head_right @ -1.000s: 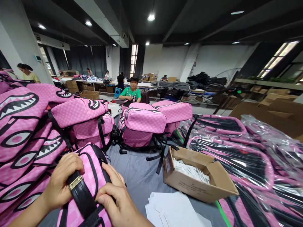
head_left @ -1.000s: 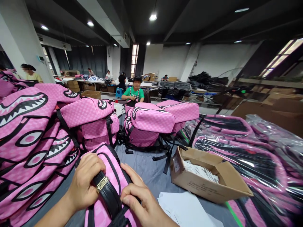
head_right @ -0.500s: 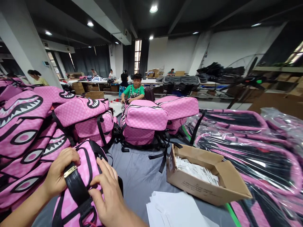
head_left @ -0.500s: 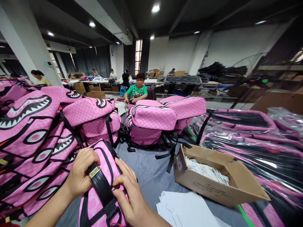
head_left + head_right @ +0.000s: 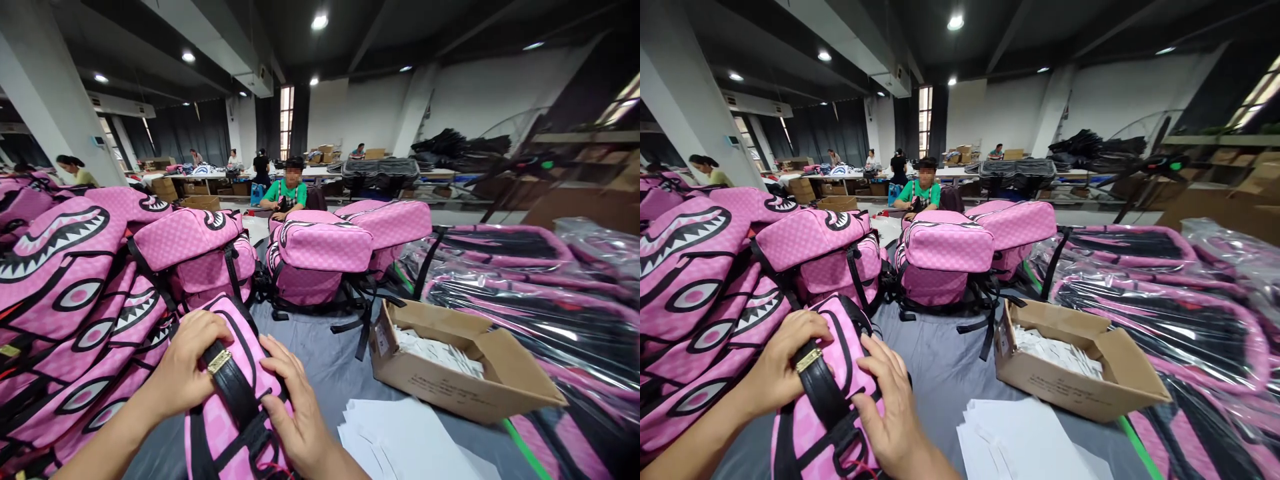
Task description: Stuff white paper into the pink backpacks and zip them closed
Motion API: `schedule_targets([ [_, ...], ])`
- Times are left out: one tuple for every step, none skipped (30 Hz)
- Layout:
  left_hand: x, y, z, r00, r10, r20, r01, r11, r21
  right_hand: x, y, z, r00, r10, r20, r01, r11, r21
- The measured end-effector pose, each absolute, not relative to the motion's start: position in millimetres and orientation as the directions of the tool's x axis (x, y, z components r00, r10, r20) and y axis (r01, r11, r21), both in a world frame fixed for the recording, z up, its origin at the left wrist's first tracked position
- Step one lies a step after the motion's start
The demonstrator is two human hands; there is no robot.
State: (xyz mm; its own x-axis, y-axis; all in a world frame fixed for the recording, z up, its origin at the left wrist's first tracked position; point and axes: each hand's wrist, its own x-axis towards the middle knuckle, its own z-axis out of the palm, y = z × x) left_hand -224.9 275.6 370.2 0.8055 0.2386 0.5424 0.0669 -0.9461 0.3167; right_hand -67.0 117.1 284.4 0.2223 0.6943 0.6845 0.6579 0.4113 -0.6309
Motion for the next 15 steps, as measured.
schedule_targets([
  [-224.4,275.8,372.4,0.824,0.235,0.515,0.065,-0.943,0.326,-68.5,117.2,283.0,0.245,0.699,0.672,0.65,0.397,-0.649],
  [-224.4,276.6,374.3,0.84,0.23,0.491,0.062,-0.94,0.335,-70.8,117.6,281.6,0.273,0.703,0.656,0.637,0.379,-0.671],
  [-224.8,278.1,376.0,0.856,0.222,0.466,0.057,-0.938,0.342,-73.8,118.3,280.6,0.309,0.706,0.637,0.621,0.357,-0.697],
  [-225.5,280.6,377.6,0.871,0.213,0.444,0.053,-0.937,0.346,-77.0,119.4,280.0,0.347,0.706,0.618,0.604,0.336,-0.723],
  [-226.3,284.3,379.3,0.884,0.202,0.422,0.048,-0.937,0.347,-79.9,120.7,279.7,0.38,0.705,0.599,0.587,0.316,-0.745],
  [-227.3,289.1,381.3,0.897,0.183,0.403,0.036,-0.938,0.345,-81.7,122.2,279.4,0.409,0.706,0.578,0.571,0.296,-0.766],
  [-228.1,294.9,383.6,0.908,0.154,0.39,0.012,-0.939,0.343,-82.0,123.5,278.5,0.436,0.71,0.553,0.554,0.272,-0.787],
  [-228.7,301.8,386.3,0.917,0.113,0.382,-0.03,-0.937,0.349,-80.4,124.2,276.4,0.466,0.713,0.523,0.536,0.243,-0.808],
  [-229.1,309.3,389.0,0.925,0.053,0.376,-0.096,-0.925,0.367,-76.9,123.9,272.1,0.508,0.71,0.488,0.518,0.201,-0.832],
  [-229.0,317.2,391.4,0.928,-0.024,0.371,-0.182,-0.899,0.398,-71.9,121.9,265.2,0.567,0.693,0.444,0.496,0.143,-0.857],
  [-228.5,325.1,393.3,0.922,-0.11,0.371,-0.277,-0.857,0.435,-66.3,117.9,255.3,0.648,0.653,0.392,0.466,0.068,-0.882],
  [-227.4,332.5,394.2,0.904,-0.195,0.381,-0.37,-0.803,0.467,-61.0,111.6,242.9,0.74,0.583,0.334,0.424,-0.02,-0.905],
  [-225.6,339.1,394.0,0.877,-0.265,0.4,-0.448,-0.749,0.487,-57.3,102.9,228.7,0.828,0.485,0.281,0.376,-0.11,-0.92],
  [-223.1,344.6,392.6,0.849,-0.313,0.426,-0.507,-0.707,0.493,-56.3,92.2,214.0,0.899,0.369,0.236,0.322,-0.19,-0.928],
  [-220.0,348.9,390.1,0.825,-0.339,0.453,-0.547,-0.682,0.485,-58.7,80.1,200.3,0.943,0.256,0.211,0.276,-0.252,-0.928],
])
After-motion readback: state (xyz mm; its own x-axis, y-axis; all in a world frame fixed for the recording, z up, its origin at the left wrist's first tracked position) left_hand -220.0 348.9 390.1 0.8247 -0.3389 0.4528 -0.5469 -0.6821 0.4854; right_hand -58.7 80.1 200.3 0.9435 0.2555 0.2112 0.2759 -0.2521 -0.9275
